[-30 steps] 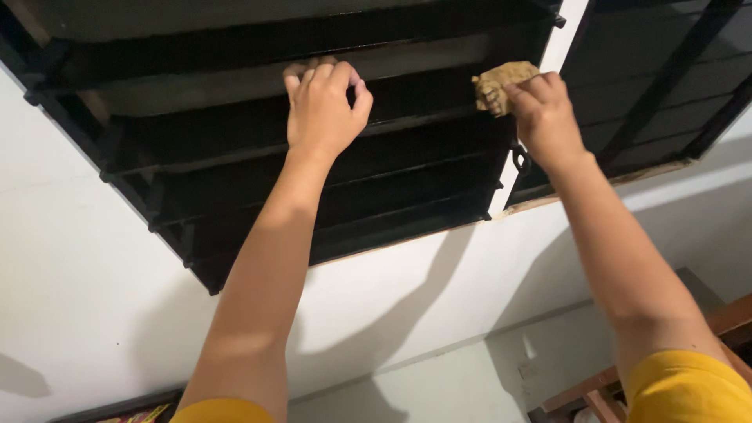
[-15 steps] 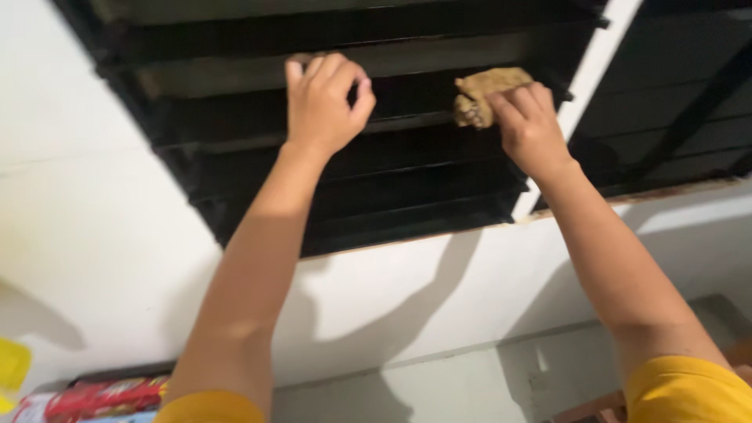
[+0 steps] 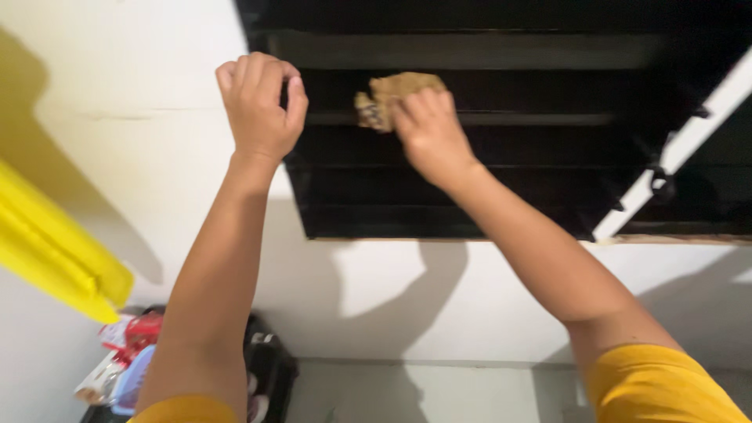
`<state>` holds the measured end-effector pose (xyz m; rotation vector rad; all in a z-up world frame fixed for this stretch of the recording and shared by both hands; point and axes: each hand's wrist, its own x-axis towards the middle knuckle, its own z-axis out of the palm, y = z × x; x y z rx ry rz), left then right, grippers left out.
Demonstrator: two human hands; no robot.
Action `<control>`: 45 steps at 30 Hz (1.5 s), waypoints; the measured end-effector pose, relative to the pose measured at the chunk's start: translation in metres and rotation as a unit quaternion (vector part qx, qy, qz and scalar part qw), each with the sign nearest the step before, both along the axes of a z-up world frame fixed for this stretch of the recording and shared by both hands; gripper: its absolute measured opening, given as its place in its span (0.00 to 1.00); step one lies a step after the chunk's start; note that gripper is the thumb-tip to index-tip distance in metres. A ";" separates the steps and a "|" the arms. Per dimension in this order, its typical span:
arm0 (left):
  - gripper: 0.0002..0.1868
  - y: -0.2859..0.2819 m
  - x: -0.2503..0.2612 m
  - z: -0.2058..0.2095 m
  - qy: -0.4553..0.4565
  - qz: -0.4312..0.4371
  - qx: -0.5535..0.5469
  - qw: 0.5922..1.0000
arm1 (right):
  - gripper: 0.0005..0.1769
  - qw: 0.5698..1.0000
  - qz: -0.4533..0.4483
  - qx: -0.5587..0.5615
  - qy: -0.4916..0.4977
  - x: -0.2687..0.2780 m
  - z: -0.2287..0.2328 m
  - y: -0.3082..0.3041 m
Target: The person wipes the horizontal slats of a black window grille with a cloth. They systematically clean each slat from top to bottom, using both hands to hold and wipe the surfaces. The person occasionally adjusts the cloth during the process.
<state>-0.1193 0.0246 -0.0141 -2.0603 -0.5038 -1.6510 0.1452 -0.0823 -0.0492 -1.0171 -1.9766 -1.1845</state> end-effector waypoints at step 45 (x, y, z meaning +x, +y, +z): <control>0.09 -0.088 0.243 0.000 0.090 -0.114 0.030 0.989 | 0.18 0.976 -0.218 0.016 -0.008 0.268 0.008 -0.165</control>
